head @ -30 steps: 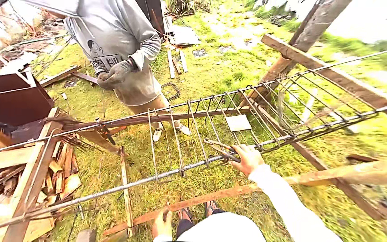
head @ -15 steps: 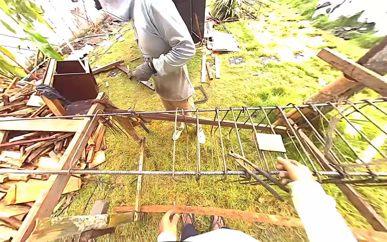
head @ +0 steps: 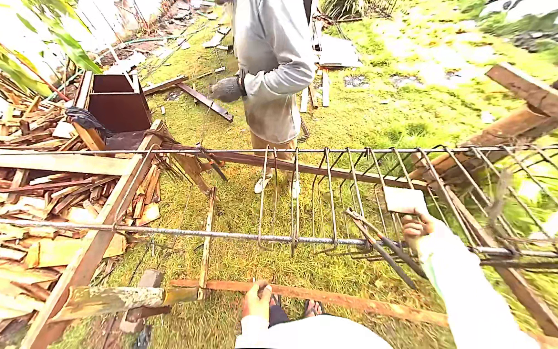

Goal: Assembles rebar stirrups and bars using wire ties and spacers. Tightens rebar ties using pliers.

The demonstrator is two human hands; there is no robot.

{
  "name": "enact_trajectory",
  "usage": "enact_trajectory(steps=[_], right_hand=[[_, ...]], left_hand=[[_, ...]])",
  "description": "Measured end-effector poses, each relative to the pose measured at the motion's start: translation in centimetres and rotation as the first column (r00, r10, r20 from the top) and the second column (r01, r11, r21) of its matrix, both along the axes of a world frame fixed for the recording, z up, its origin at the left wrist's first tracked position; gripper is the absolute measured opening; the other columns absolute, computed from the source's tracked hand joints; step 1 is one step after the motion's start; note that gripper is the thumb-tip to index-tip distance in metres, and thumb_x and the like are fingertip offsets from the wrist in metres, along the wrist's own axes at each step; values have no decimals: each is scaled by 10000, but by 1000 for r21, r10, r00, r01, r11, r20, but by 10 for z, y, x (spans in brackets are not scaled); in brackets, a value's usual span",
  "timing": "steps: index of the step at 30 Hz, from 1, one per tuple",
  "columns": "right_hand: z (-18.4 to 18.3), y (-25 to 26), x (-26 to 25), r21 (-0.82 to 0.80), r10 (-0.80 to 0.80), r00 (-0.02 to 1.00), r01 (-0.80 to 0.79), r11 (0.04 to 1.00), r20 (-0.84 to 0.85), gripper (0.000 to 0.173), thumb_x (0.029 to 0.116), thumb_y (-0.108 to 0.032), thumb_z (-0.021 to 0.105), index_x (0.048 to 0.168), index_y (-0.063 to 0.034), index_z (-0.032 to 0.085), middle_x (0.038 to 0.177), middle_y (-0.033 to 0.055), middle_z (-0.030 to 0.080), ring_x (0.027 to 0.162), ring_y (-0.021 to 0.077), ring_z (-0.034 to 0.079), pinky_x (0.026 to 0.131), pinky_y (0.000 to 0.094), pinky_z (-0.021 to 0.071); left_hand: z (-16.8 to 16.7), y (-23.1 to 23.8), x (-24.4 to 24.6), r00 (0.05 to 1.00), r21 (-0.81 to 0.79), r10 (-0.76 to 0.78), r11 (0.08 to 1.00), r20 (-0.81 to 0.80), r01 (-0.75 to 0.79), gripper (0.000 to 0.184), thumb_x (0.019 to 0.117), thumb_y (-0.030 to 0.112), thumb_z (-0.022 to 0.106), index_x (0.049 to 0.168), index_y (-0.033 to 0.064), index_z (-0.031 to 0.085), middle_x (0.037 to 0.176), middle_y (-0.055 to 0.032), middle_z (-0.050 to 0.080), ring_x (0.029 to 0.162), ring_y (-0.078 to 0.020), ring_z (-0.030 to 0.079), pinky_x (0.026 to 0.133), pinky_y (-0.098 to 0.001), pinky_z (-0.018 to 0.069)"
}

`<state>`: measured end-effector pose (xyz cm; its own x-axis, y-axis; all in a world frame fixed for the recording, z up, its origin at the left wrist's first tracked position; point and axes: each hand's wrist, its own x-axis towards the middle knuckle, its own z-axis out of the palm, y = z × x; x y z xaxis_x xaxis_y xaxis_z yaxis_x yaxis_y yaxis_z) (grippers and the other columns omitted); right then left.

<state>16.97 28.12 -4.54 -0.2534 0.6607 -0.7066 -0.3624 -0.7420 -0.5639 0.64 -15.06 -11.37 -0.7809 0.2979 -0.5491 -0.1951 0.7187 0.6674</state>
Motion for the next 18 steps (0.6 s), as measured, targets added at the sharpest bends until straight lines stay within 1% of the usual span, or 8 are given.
enact_trajectory(steps=[2,5,8,10,12,13,16,18], right_hand=[[-7,5,-2,33,-16,1000,16,999,2,305,1082,-358,409,846,-180,483,542,-89,453,357,-46,389,314,103,323],[-10,2,-4,151,-81,994,69,986,74,274,1082,-330,424,849,-199,484,558,-102,463,389,-36,408,359,114,356],[19,-19,-13,253,-148,982,115,961,115,252,1080,-311,452,849,-219,489,585,-108,484,423,-13,436,403,150,403],[49,-53,-24,299,-124,985,82,951,122,233,1086,-327,455,889,-229,532,628,-108,537,463,-1,484,443,163,442],[72,-99,-43,303,-27,987,-23,953,159,248,1100,-342,427,927,-217,554,648,-96,576,477,6,519,452,172,472],[76,-124,-55,289,29,984,-80,954,178,250,1109,-332,414,963,-189,558,666,-77,593,487,25,538,459,192,490],[72,-209,-98,225,139,972,-181,957,192,212,1111,-205,436,1060,-42,561,724,22,646,533,99,607,491,252,539],[59,-255,-123,145,194,964,-221,964,183,183,1101,-154,462,1086,6,551,754,58,664,569,125,635,513,264,552]], left_hand=[[-2,-3,2,1000,20,0,1000,-5,0,276,1005,183,654,1239,47,705,1198,-132,730,1111,-251,701,1033,-463,529],[-3,-10,-1,1000,36,9,999,3,-9,277,1004,173,651,1244,45,703,1206,-133,726,1110,-248,701,1030,-457,532],[7,-20,-12,1000,27,20,999,7,-20,281,1011,181,640,1254,53,702,1229,-130,718,1113,-239,700,1028,-447,534],[15,-26,-21,1000,31,25,999,-17,-24,286,1012,188,637,1253,49,699,1229,-132,716,1114,-238,698,1033,-444,533],[27,-27,-32,998,54,32,998,-62,-29,278,1007,182,637,1242,49,703,1211,-128,720,1089,-226,703,1015,-436,543],[35,-27,-39,996,80,35,996,-83,-28,273,1007,174,636,1239,46,702,1207,-127,720,1084,-221,704,1008,-429,548],[62,-20,-64,983,190,24,982,-183,11,266,1000,142,627,1224,19,700,1207,-138,710,1093,-216,696,995,-407,558],[81,-12,-82,968,275,23,960,-250,48,261,998,134,619,1213,14,703,1200,-139,711,1086,-207,698,981,-391,566]])
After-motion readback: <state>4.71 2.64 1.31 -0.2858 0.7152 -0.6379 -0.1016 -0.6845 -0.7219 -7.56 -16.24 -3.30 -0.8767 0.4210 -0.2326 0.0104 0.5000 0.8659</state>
